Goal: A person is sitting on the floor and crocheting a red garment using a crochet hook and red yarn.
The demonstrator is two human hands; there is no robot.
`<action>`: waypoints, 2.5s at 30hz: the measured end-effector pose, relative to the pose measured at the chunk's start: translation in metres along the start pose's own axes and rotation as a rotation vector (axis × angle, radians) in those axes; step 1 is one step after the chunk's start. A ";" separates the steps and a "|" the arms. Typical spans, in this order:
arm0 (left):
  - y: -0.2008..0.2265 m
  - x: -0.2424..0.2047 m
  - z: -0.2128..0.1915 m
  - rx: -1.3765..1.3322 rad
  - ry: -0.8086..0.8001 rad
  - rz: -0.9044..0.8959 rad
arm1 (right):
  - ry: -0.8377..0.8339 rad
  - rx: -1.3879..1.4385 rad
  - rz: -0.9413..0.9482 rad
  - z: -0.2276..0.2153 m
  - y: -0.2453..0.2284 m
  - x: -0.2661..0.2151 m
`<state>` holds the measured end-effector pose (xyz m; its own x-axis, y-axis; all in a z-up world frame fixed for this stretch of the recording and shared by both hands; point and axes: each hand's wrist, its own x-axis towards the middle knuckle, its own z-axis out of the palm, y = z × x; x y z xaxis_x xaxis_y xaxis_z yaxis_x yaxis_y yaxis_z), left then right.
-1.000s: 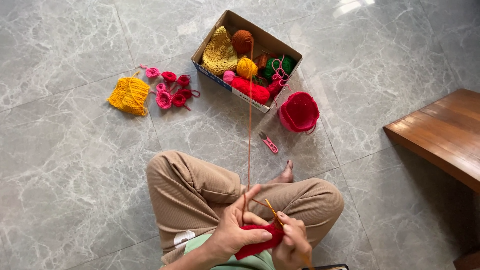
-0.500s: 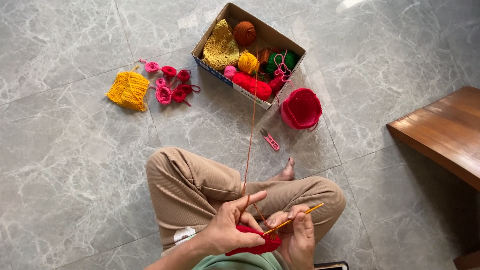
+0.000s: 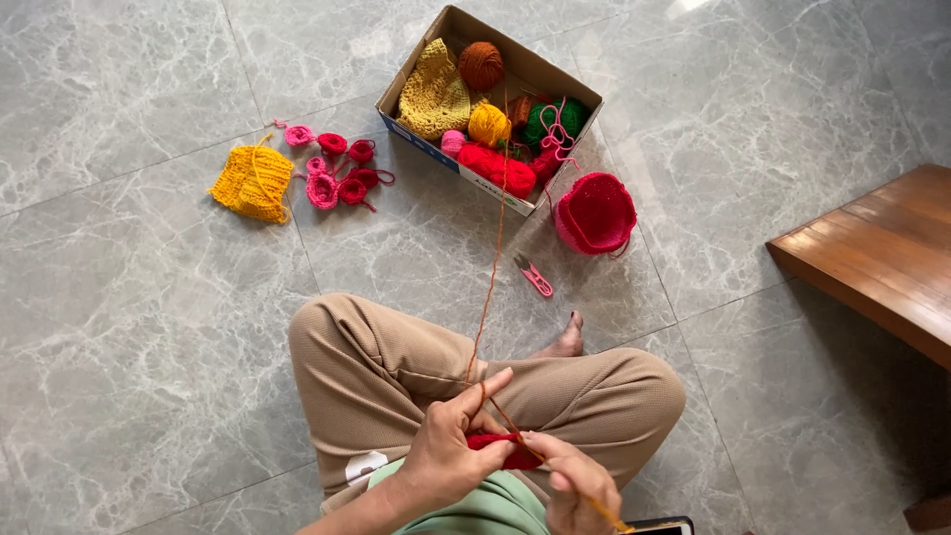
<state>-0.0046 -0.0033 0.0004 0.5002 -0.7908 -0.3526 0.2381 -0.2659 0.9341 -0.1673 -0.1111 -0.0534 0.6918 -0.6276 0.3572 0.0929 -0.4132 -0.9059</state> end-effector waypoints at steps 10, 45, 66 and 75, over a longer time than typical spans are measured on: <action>-0.014 0.005 0.003 -0.571 -0.148 -0.174 | 0.164 -0.045 -0.388 0.017 0.032 -0.009; 0.002 -0.001 0.017 -0.498 -0.076 0.025 | 0.066 -0.379 -0.488 0.004 0.020 0.011; -0.013 0.008 -0.008 -0.534 -0.300 -0.158 | 0.242 0.693 0.199 -0.002 -0.002 -0.001; -0.013 0.000 0.025 -0.541 -0.163 -0.034 | 0.321 0.341 -0.003 0.021 0.009 -0.002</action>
<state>-0.0284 -0.0136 -0.0108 0.3600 -0.8732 -0.3286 0.6659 -0.0062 0.7460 -0.1525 -0.0995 -0.0672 0.4394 -0.8216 0.3632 0.3618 -0.2082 -0.9087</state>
